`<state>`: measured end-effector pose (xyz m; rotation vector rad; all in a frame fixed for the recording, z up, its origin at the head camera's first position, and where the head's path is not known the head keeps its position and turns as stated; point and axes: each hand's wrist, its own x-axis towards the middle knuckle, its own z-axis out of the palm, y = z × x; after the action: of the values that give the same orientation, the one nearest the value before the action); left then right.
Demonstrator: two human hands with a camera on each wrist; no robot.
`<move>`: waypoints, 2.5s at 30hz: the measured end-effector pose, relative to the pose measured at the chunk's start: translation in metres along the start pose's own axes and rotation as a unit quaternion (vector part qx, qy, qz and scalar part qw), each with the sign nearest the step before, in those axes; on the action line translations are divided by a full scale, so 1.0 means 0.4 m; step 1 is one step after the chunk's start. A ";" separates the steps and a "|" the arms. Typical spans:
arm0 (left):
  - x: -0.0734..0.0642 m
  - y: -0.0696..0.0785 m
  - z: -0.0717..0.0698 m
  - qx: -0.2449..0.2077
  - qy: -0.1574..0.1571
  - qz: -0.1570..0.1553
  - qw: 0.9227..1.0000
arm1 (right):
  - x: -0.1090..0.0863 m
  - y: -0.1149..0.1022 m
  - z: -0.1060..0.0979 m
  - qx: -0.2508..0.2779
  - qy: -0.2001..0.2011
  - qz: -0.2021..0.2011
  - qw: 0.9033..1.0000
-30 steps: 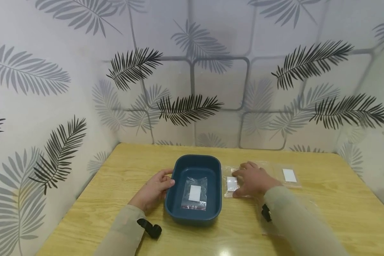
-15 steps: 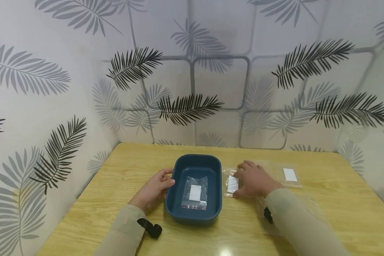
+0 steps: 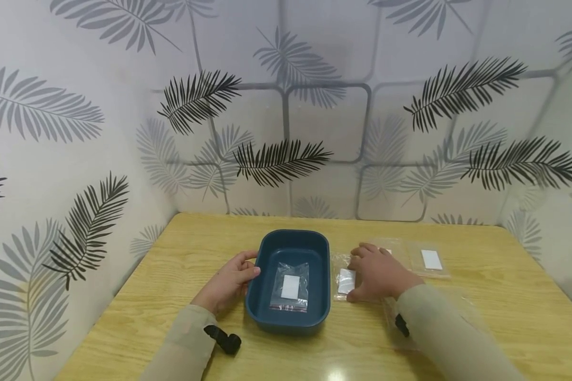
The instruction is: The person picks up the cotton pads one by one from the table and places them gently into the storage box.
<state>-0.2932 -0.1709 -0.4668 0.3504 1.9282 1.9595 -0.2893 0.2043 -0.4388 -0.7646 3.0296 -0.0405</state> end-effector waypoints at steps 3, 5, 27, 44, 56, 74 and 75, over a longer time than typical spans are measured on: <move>-0.001 -0.001 0.001 -0.004 0.000 -0.001 1.000 | -0.007 -0.006 -0.001 -0.010 0.003 -0.007 1.000; -0.002 0.000 0.002 -0.005 -0.002 0.000 1.000 | -0.013 -0.009 -0.001 -0.017 0.004 -0.014 1.000; 0.001 0.001 -0.003 0.003 -0.004 0.006 1.000 | -0.038 -0.042 -0.006 -0.035 0.011 -0.032 0.999; -0.001 -0.001 -0.001 0.000 -0.001 0.001 1.000 | -0.043 -0.023 -0.088 -0.008 0.090 -0.026 0.996; -0.002 0.001 -0.002 0.003 -0.003 -0.003 1.000 | -0.039 -0.045 -0.160 0.008 0.126 -0.012 0.992; -0.003 0.004 0.001 -0.005 -0.007 0.001 1.000 | 0.028 -0.159 -0.193 -0.022 0.099 -0.043 0.994; -0.003 0.004 0.002 -0.005 -0.008 0.001 1.000 | 0.033 -0.166 -0.193 -0.022 0.095 -0.042 0.994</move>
<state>-0.2920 -0.1707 -0.4650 0.3641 1.9079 1.9617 -0.2711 0.1413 -0.3597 -0.9438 3.1840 -0.0513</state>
